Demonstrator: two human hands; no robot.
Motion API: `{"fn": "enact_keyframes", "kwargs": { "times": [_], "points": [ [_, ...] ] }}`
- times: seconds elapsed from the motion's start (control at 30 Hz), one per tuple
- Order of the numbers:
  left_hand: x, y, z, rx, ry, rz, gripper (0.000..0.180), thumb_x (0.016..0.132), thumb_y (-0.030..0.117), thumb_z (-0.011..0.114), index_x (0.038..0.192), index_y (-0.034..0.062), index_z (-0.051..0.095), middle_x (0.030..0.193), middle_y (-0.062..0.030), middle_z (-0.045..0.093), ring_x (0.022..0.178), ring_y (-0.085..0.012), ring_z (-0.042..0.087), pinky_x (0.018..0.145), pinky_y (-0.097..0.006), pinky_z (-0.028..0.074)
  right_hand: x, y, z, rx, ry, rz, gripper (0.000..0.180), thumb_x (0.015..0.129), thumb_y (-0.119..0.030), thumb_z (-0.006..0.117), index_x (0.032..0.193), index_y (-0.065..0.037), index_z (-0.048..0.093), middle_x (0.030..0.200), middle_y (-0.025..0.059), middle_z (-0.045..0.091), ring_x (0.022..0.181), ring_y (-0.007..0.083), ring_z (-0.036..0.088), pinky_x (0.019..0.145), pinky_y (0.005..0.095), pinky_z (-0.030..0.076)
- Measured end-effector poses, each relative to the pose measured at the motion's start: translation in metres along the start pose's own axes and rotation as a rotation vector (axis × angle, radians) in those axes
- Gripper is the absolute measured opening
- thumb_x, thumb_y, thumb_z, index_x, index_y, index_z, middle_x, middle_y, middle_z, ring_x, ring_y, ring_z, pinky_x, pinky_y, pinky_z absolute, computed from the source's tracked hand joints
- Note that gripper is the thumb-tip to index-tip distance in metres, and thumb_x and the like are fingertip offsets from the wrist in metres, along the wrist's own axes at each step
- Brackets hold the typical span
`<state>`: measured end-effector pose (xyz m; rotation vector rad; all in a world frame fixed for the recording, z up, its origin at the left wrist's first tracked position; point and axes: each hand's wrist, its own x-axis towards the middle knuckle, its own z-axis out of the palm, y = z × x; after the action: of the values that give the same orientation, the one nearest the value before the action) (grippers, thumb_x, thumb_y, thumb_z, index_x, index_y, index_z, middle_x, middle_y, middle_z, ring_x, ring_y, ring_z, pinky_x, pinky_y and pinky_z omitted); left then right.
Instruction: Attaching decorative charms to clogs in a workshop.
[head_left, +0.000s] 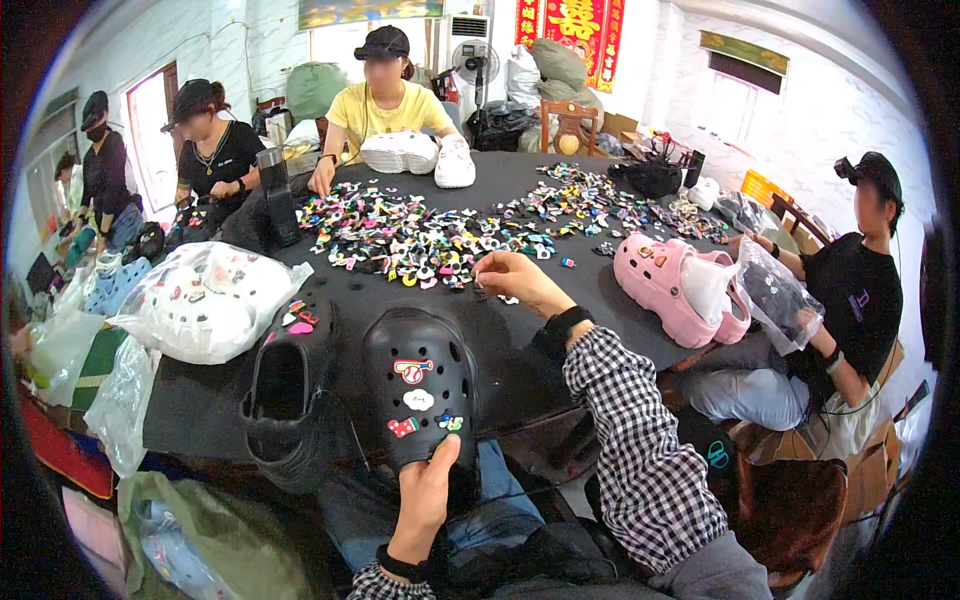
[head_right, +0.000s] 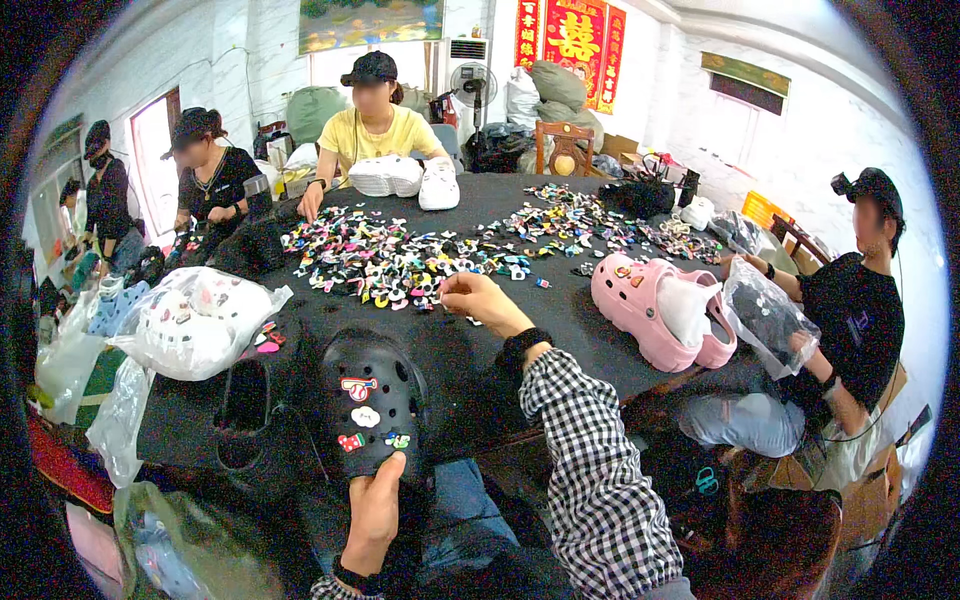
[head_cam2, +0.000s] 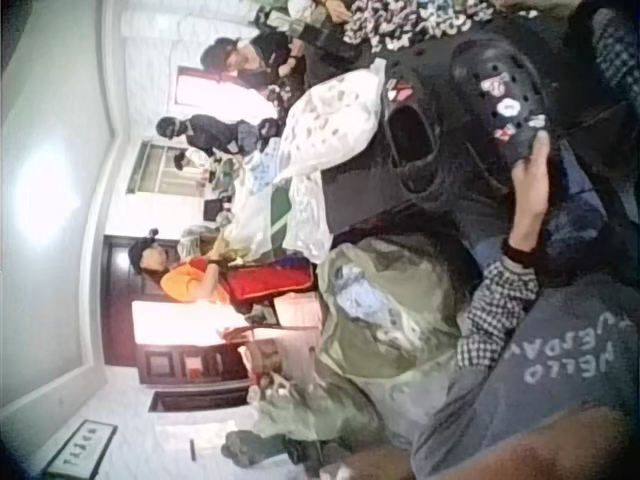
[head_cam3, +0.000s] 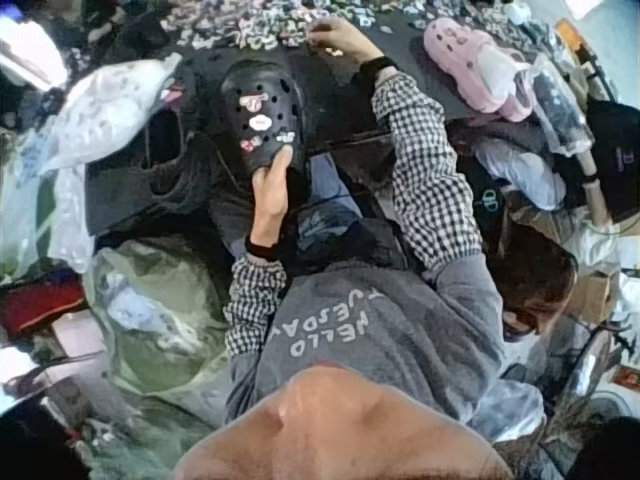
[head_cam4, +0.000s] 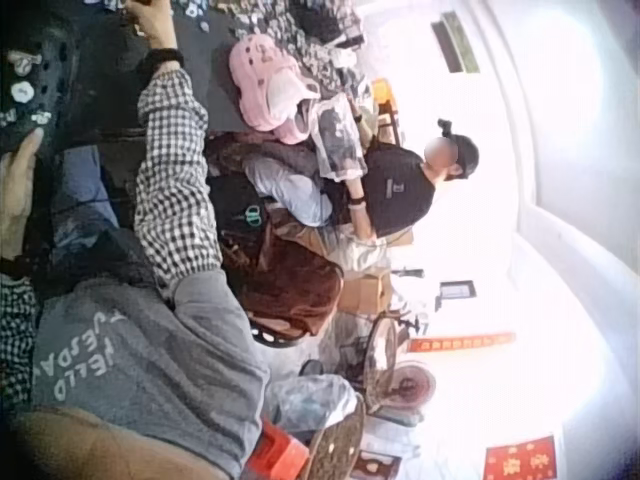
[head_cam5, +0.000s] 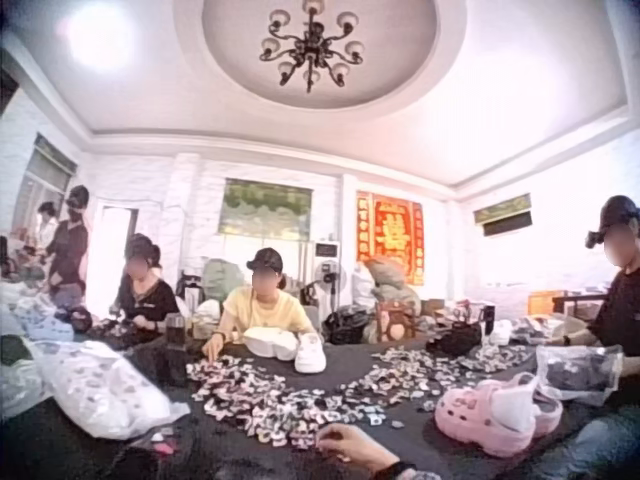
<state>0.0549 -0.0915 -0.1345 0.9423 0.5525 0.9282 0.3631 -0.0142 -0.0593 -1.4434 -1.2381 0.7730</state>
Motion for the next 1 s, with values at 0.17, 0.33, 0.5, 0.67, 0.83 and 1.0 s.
{"fn": "enact_keyframes", "kwargs": {
  "times": [0.17,0.33,0.5,0.67,0.83,1.0],
  "points": [
    [-0.002,0.004,0.001,0.005,-0.015,-0.017,0.020,0.093,0.011,0.064,0.109,-0.0009,0.063,0.106,0.0005,0.061,0.092,-0.0082,0.056,0.081,-0.026,0.045,-0.008,-0.008,-0.008,0.383,-0.161,-0.006,0.019,0.093,-0.005,0.060,0.112,-0.005,0.060,0.109,-0.0011,0.058,0.089,0.0050,0.057,0.082,0.0222,0.052],
    [-0.004,0.004,0.003,-0.006,-0.040,0.004,0.019,0.093,0.012,0.063,0.107,-0.0008,0.064,0.104,0.0017,0.061,0.092,-0.0075,0.055,0.080,-0.025,0.045,-0.009,-0.010,-0.011,0.464,-0.210,-0.045,0.023,0.095,-0.005,0.057,0.117,-0.005,0.059,0.121,0.0022,0.059,0.103,0.0088,0.059,0.094,0.0269,0.052],
    [-0.006,0.006,0.004,0.015,-0.034,0.015,0.019,0.094,0.013,0.062,0.107,-0.0011,0.064,0.104,0.0017,0.060,0.092,-0.0073,0.055,0.081,-0.025,0.044,-0.009,-0.015,-0.005,0.527,-0.229,0.014,0.024,0.093,-0.007,0.060,0.117,-0.006,0.059,0.122,0.0028,0.059,0.104,0.0101,0.059,0.096,0.0282,0.050],
    [-0.005,0.008,0.007,0.056,-0.036,0.011,0.019,0.094,0.015,0.062,0.104,-0.0011,0.065,0.101,0.0023,0.060,0.090,-0.0064,0.054,0.079,-0.024,0.044,-0.036,-0.051,0.004,0.233,-0.162,-0.094,0.027,0.090,-0.009,0.066,0.116,-0.007,0.061,0.116,0.0004,0.062,0.091,0.0055,0.060,0.082,0.0218,0.052],
    [-0.002,0.006,0.004,0.056,-0.010,0.016,0.018,0.093,0.016,0.064,0.099,-0.0004,0.065,0.091,0.0053,0.058,0.079,-0.0037,0.051,0.069,-0.022,0.041,-0.081,-0.074,0.034,0.113,-0.259,-0.210,0.015,0.086,-0.005,0.067,0.101,-0.003,0.065,0.115,0.0079,0.060,0.098,0.0139,0.063,0.085,0.0279,0.052],
    [-0.002,0.003,0.003,0.017,-0.001,-0.056,0.015,0.093,0.012,0.063,0.101,0.0000,0.065,0.093,0.0047,0.059,0.081,-0.0038,0.052,0.071,-0.022,0.042,-0.128,-0.081,0.072,-0.221,-0.236,-0.417,0.013,0.084,-0.004,0.070,0.097,-0.003,0.068,0.094,0.0059,0.065,0.090,0.0160,0.063,0.081,0.0302,0.050]
  ]
}}
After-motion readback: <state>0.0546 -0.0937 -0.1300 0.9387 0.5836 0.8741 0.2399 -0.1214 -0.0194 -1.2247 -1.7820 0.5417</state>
